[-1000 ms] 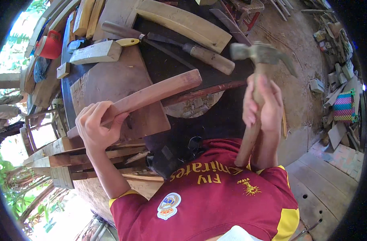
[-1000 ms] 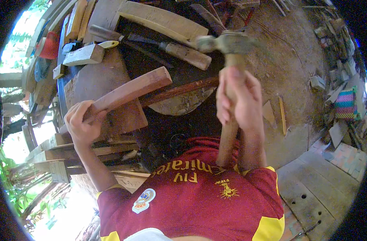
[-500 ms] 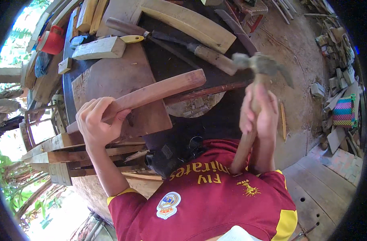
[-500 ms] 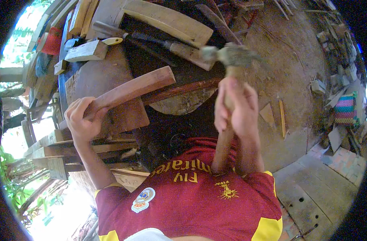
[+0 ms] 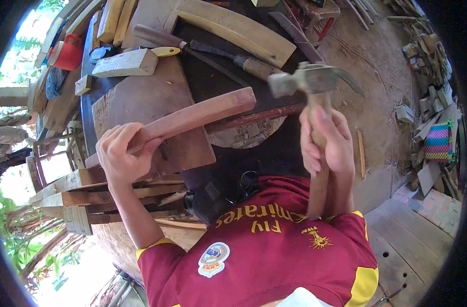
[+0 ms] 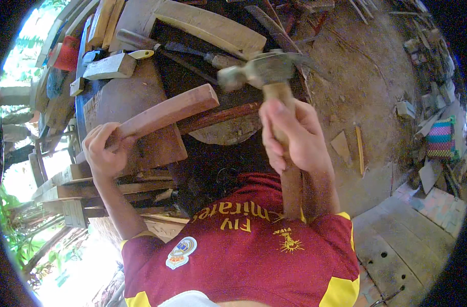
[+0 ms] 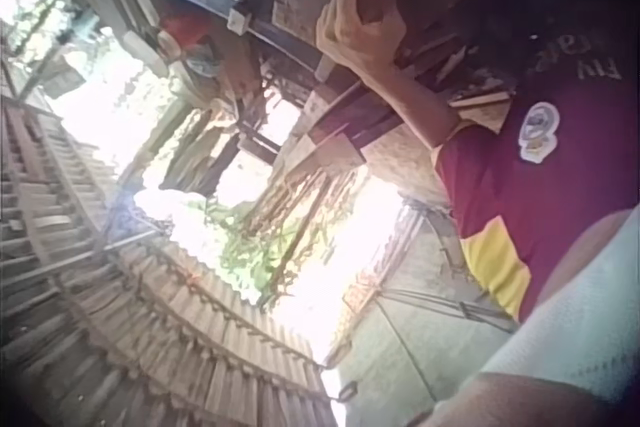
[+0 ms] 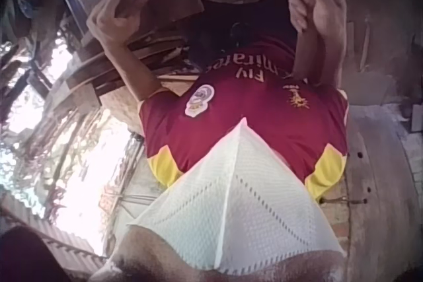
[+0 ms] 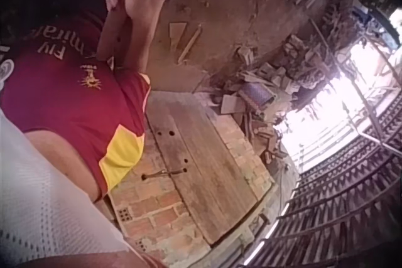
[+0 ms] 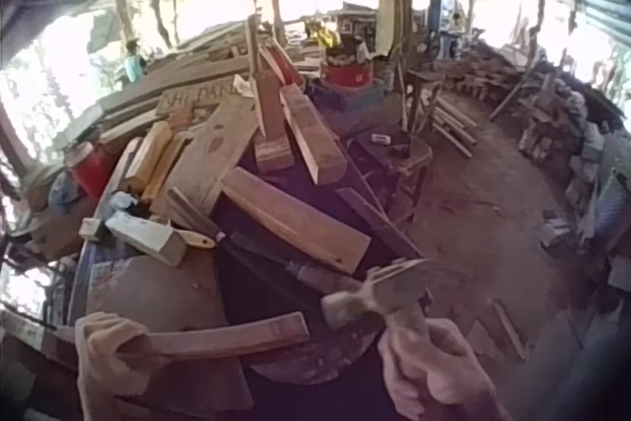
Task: The person uses a hammer to strike a piece of reddish wood on a workbench. They then use a brush to clean the wood surface. Finally, they use a chisel to carve and shape a smaller piece of light-colored wood.
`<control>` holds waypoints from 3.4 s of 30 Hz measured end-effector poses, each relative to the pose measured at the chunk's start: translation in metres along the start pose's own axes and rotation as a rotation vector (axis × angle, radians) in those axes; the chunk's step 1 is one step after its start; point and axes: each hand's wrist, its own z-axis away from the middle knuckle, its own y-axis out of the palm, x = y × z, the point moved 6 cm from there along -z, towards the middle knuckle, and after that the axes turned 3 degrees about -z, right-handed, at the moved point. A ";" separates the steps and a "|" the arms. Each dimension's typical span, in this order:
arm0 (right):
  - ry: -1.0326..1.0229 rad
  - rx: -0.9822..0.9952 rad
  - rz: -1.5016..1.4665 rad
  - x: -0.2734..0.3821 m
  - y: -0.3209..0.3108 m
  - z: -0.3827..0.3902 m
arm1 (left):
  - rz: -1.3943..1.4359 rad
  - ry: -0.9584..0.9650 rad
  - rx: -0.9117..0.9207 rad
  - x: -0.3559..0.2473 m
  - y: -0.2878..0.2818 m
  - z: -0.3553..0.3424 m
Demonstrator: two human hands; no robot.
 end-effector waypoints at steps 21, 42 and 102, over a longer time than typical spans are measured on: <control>-0.466 -0.541 0.056 0.029 -0.075 0.018 | 0.153 0.054 0.113 -0.006 0.011 0.012; -0.317 -0.643 0.237 0.023 -0.062 0.016 | 0.144 0.104 0.148 -0.015 0.010 0.002; -0.319 -0.343 -0.016 -0.005 -0.040 0.011 | -0.017 -0.017 0.026 -0.008 0.022 0.022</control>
